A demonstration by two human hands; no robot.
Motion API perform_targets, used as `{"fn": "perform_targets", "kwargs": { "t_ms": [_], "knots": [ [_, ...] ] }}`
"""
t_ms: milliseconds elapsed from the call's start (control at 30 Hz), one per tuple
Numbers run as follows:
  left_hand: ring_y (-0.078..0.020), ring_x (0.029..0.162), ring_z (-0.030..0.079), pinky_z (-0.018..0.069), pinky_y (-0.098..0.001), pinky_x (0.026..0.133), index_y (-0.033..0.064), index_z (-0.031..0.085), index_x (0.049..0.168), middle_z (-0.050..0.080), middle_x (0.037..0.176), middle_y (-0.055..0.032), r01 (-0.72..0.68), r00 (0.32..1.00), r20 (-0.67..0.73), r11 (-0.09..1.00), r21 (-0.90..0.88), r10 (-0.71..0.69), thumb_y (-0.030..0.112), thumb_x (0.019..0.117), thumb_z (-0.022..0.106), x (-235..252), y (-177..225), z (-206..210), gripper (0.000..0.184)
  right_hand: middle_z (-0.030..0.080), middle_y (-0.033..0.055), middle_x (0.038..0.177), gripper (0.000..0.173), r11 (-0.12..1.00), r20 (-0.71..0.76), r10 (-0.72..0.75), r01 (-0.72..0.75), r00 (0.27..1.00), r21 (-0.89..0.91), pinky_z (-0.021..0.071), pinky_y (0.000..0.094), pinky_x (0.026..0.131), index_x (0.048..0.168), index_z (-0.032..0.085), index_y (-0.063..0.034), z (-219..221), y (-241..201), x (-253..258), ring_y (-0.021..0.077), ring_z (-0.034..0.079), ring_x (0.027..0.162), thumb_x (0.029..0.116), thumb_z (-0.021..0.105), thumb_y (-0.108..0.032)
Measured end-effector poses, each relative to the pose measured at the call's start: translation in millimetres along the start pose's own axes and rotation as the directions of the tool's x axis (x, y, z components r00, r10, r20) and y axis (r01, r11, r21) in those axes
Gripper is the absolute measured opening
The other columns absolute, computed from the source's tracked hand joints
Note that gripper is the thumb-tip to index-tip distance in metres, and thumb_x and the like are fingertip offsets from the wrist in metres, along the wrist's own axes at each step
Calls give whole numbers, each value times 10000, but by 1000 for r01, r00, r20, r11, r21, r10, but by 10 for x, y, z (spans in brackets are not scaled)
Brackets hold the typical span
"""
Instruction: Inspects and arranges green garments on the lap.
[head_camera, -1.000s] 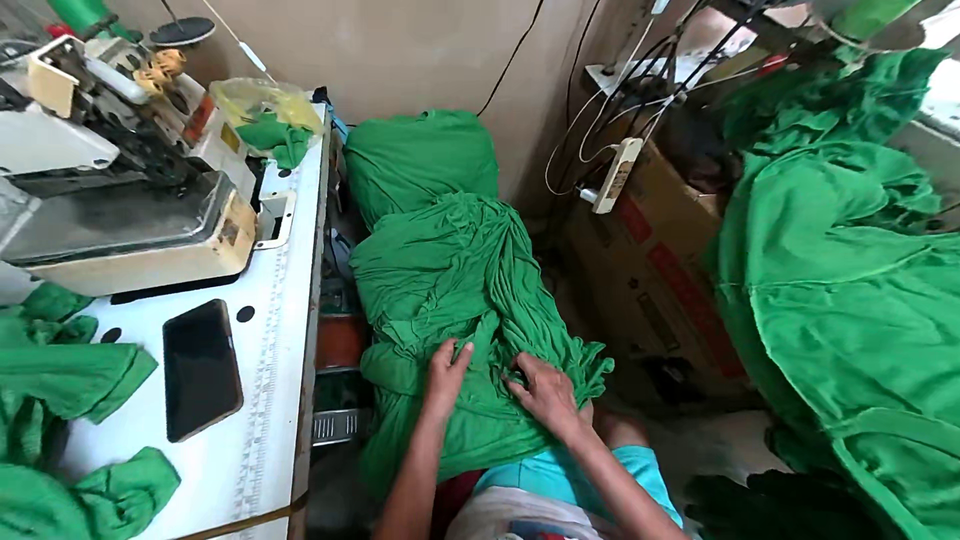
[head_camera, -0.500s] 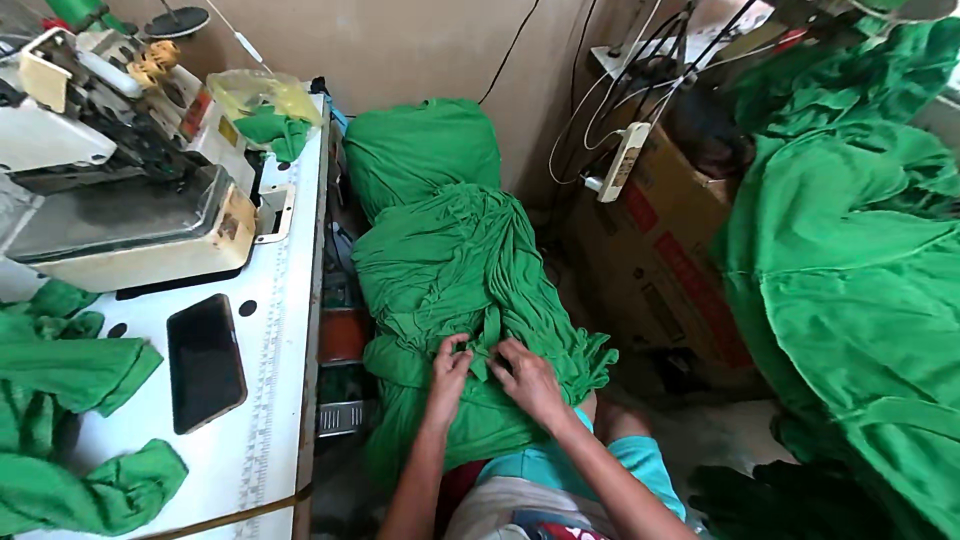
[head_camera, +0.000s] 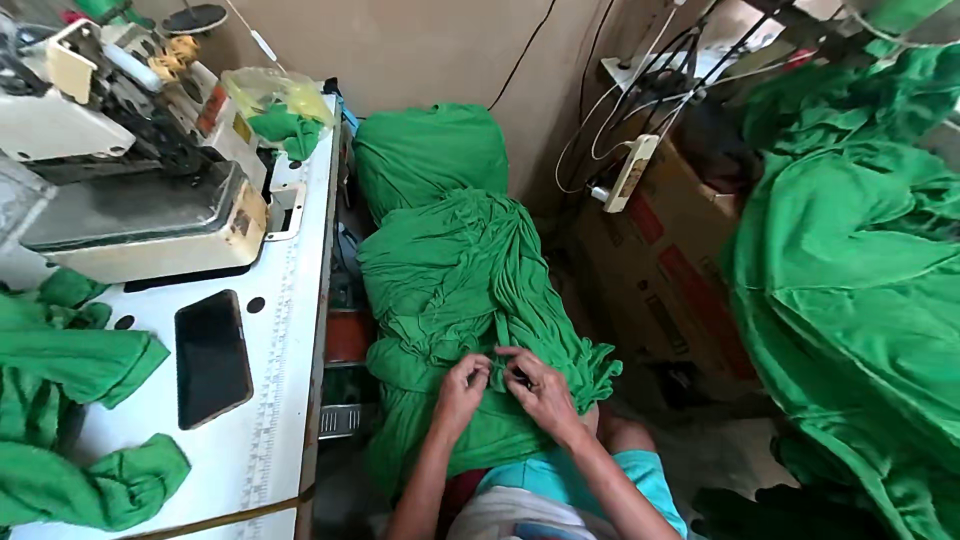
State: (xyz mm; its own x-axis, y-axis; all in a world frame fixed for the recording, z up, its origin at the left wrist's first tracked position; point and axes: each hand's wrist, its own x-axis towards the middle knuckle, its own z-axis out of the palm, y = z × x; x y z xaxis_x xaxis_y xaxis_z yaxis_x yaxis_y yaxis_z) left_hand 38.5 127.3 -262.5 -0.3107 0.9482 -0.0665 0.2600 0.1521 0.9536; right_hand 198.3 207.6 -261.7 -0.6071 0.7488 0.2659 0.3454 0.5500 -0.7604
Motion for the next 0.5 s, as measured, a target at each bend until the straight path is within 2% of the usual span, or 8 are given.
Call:
{"fn": "perform_targets", "kwargs": {
  "t_ms": [67, 133, 233, 300, 333, 367, 433, 500],
  "knots": [
    [-172, 870, 690, 572, -342, 834, -45, 652, 1186, 707, 988, -128, -24, 992, -124, 999, 23, 27, 44, 1021, 480, 34, 30, 4, 254, 729, 110, 975, 175, 1000, -60, 21, -22, 998, -15, 594, 412, 711, 1041, 705, 5, -102, 9, 22, 215, 704, 795, 932, 599, -81],
    [-201, 879, 693, 574, -366, 831, -49, 639, 1217, 706, 996, -147, -54, 968, -238, 994, 97, 76, 61, 1038, 478, 121, 65, -61, 265, 677, 133, 839, 169, 994, -71, 68, -74, 995, -84, 574, 440, 660, 1023, 662, 25, -203, 44, 52, 250, 677, 729, 943, 586, -103],
    [-269, 1020, 693, 555, -437, 928, -24, 642, 1270, 707, 1115, -176, -9, 948, -299, 947, 321, 110, 117, 1055, 486, 383, 122, -272, 301, 706, 169, 961, 243, 947, 179, 272, -229, 946, -226, 569, 548, 792, 1162, 624, -5, -279, 49, 94, 335, 712, 882, 996, 610, -182],
    [-357, 1304, 560, 411, -544, 1108, 3, 586, 1385, 626, 1353, -199, 136, 970, -244, 840, 525, -4, 156, 1055, 507, 608, 174, -470, 372, 716, 167, 1047, 288, 915, 267, 329, -237, 906, -326, 554, 570, 844, 1215, 630, -34, -192, 53, 90, 351, 711, 968, 995, 620, -219],
    [-397, 1401, 456, 335, -595, 1145, 9, 568, 1414, 551, 1455, -209, 187, 975, -213, 768, 613, -68, 185, 1036, 560, 722, 146, -548, 417, 719, 167, 1050, 280, 912, 252, 305, -206, 918, -355, 561, 565, 832, 1195, 652, -34, -133, 64, 66, 352, 714, 966, 989, 623, -221],
    [-416, 1443, 392, 285, -628, 1159, 5, 606, 1372, 512, 1494, -214, 208, 977, -184, 705, 678, -111, 193, 1015, 601, 816, 78, -602, 403, 720, 165, 1044, 265, 909, 228, 282, -184, 932, -374, 568, 557, 817, 1171, 667, -34, -86, 68, 43, 352, 718, 957, 987, 624, -219],
    [-365, 1444, 410, 231, -617, 1182, 33, 701, 1231, 581, 1436, -167, 205, 979, -150, 645, 736, -140, 181, 1030, 564, 919, -34, -663, 285, 721, 163, 1044, 247, 905, 191, 261, -172, 946, -388, 573, 548, 804, 1144, 682, -35, -37, 67, 13, 351, 720, 946, 988, 620, -216],
    [-315, 1412, 473, 180, -587, 1220, 33, 668, 1270, 643, 1359, -148, 196, 981, -150, 679, 708, -126, 192, 1080, 462, 922, 33, -691, 322, 722, 166, 1036, 231, 912, 160, 231, -157, 960, -378, 578, 545, 788, 1120, 693, -32, -25, 78, 2, 352, 723, 934, 981, 629, -205]
  ]
}}
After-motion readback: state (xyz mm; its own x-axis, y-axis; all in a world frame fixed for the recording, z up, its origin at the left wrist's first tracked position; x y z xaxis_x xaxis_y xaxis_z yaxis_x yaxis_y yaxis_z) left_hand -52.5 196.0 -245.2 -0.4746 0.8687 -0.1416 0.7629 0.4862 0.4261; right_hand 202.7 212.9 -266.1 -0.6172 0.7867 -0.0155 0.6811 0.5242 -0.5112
